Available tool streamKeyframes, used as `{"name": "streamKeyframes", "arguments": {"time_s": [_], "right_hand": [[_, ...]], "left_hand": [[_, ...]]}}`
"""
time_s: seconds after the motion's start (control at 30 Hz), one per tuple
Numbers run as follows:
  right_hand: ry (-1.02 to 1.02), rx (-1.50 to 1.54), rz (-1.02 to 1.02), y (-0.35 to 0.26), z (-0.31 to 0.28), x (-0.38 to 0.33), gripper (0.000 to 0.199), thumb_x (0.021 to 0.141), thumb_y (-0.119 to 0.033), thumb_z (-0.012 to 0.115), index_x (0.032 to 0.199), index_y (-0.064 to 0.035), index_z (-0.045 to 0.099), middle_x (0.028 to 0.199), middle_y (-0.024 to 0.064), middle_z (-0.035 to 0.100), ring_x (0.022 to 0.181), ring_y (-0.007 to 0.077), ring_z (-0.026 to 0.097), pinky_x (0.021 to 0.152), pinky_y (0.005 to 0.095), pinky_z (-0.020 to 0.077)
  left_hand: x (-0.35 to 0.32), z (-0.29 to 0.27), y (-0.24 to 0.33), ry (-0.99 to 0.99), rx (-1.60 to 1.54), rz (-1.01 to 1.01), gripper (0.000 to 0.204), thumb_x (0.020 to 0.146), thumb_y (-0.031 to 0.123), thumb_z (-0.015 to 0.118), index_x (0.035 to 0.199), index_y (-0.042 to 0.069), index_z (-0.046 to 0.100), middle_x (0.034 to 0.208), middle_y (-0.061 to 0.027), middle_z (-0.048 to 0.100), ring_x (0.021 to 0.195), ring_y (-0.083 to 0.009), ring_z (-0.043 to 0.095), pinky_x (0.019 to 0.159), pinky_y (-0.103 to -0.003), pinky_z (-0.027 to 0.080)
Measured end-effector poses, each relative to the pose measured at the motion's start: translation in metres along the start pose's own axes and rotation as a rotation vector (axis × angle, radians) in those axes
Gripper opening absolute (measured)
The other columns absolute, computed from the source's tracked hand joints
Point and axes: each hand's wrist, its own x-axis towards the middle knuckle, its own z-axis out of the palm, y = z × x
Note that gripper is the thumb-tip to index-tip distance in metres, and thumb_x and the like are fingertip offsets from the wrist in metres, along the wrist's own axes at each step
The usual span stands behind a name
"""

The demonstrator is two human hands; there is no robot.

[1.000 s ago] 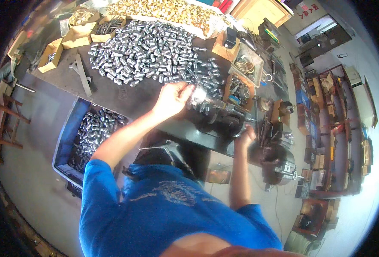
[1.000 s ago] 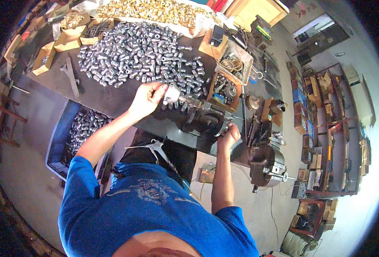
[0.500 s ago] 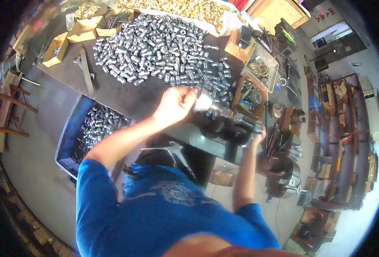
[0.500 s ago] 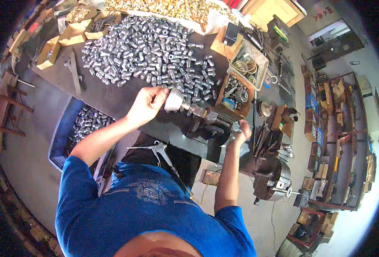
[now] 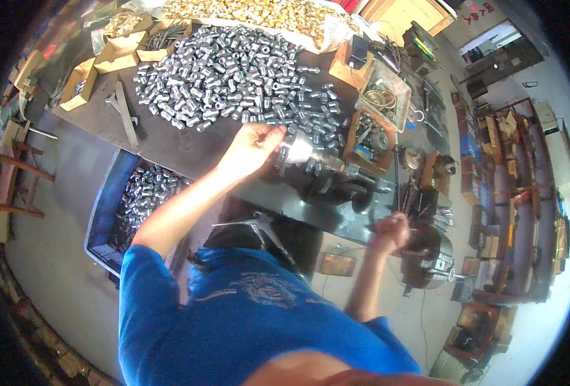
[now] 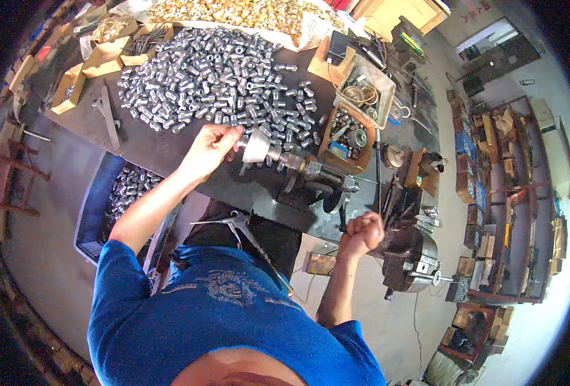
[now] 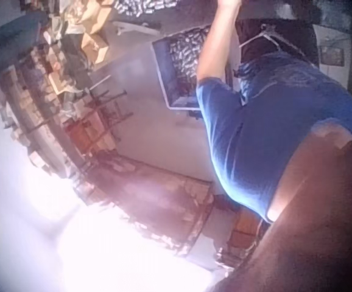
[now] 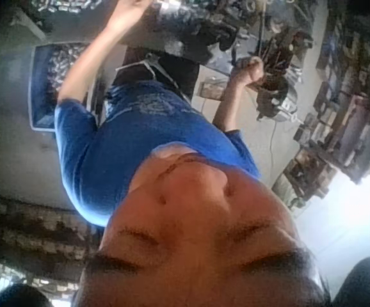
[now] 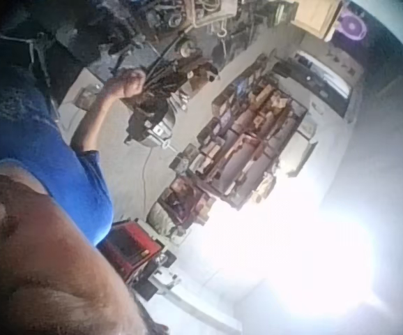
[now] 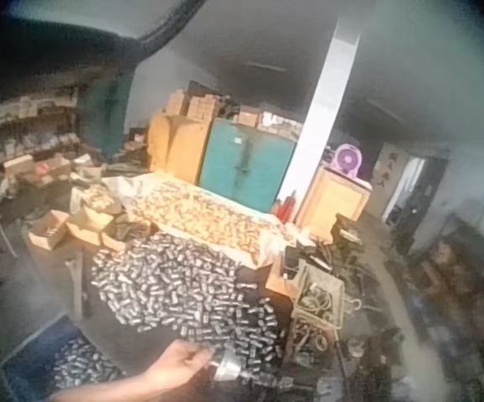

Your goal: The person repeatedly picks up small metal parts from a pile and grinds them on a bench grinder, then places the finished parts into a blue bin. The process is repeated continuously throughout the clip.

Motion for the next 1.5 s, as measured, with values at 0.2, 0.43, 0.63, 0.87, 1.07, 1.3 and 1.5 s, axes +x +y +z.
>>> {"name": "streamKeyframes", "arguments": {"time_s": [0.2, 0.43, 0.63, 0.87, 1.07, 1.3, 1.5], "right_hand": [[-0.004, -0.602, -0.374, 0.077, -0.010, 0.092, 0.029, 0.084, -0.021, 0.052, 0.060, -0.0040, 0.051, 0.063, -0.0004, 0.049, 0.057, 0.0097, 0.042, 0.052, 0.0267, 0.0348], [-0.090, 0.088, -0.228, -0.020, 0.042, 0.059, 0.013, 0.082, -0.008, 0.044, 0.074, -0.0013, 0.051, 0.056, -0.0032, 0.036, 0.046, 0.0048, 0.031, 0.039, 0.0189, 0.0238], [-0.066, 0.040, 0.068, 0.008, -0.015, 0.004, 0.015, 0.082, -0.010, 0.043, 0.070, -0.0036, 0.050, 0.057, -0.0032, 0.036, 0.046, 0.0050, 0.029, 0.037, 0.0196, 0.0202], [0.110, -0.115, 0.178, 0.061, -0.007, 0.045, 0.015, 0.080, -0.014, 0.049, 0.070, -0.0044, 0.055, 0.065, -0.0019, 0.047, 0.053, 0.0071, 0.039, 0.045, 0.0218, 0.0299], [0.065, -0.119, 0.071, 0.069, -0.011, 0.052, 0.016, 0.080, -0.013, 0.047, 0.069, -0.0038, 0.054, 0.068, -0.0002, 0.050, 0.067, 0.0092, 0.043, 0.062, 0.0266, 0.0351], [0.114, -0.122, 0.195, 0.060, -0.010, 0.040, 0.011, 0.079, -0.013, 0.052, 0.073, -0.0061, 0.057, 0.063, -0.0032, 0.048, 0.044, 0.0045, 0.035, 0.039, 0.0194, 0.0241], [0.150, -0.130, 0.190, 0.064, -0.012, 0.043, 0.010, 0.078, -0.012, 0.052, 0.073, -0.0052, 0.058, 0.062, -0.0030, 0.046, 0.044, 0.0054, 0.032, 0.041, 0.0195, 0.0224]], "left_hand": [[0.001, 0.005, 0.011, 0.000, -0.083, -0.014, 0.039, 0.089, 0.033, 0.055, 0.066, 0.002, 0.056, 0.054, 0.0010, 0.049, 0.047, -0.0062, 0.045, 0.044, -0.021, 0.035], [-0.060, -0.067, -0.007, 0.179, 0.106, -0.241, 0.037, 0.089, 0.032, 0.052, 0.071, 0.000, 0.059, 0.055, -0.0003, 0.052, 0.050, -0.0085, 0.046, 0.046, -0.026, 0.036], [-0.155, -0.160, -0.111, 0.399, 0.830, -0.291, 0.033, 0.083, 0.024, 0.055, 0.064, -0.004, 0.056, 0.057, -0.0181, 0.055, 0.050, -0.0253, 0.055, 0.052, -0.039, 0.043], [-0.098, -0.117, -0.054, 0.197, 0.999, 0.091, 0.017, 0.074, 0.015, 0.058, 0.087, 0.004, 0.060, 0.078, -0.0178, 0.061, 0.071, -0.0362, 0.060, 0.064, -0.044, 0.049], [0.020, -0.032, -0.033, -0.017, 1.051, 0.187, 0.020, 0.075, 0.016, 0.056, 0.092, 0.006, 0.060, 0.081, -0.0166, 0.062, 0.077, -0.0336, 0.062, 0.066, -0.044, 0.049], [0.049, -0.020, -0.061, -0.158, 1.353, 0.487, 0.016, 0.065, 0.013, 0.059, 0.079, 0.004, 0.058, 0.071, -0.0130, 0.063, 0.066, -0.0284, 0.064, 0.057, -0.039, 0.049], [0.044, -0.020, -0.020, -0.433, 1.449, 0.278, 0.011, 0.059, 0.016, 0.063, 0.066, 0.009, 0.063, 0.072, -0.0092, 0.064, 0.071, -0.0278, 0.064, 0.059, -0.039, 0.050]]}}
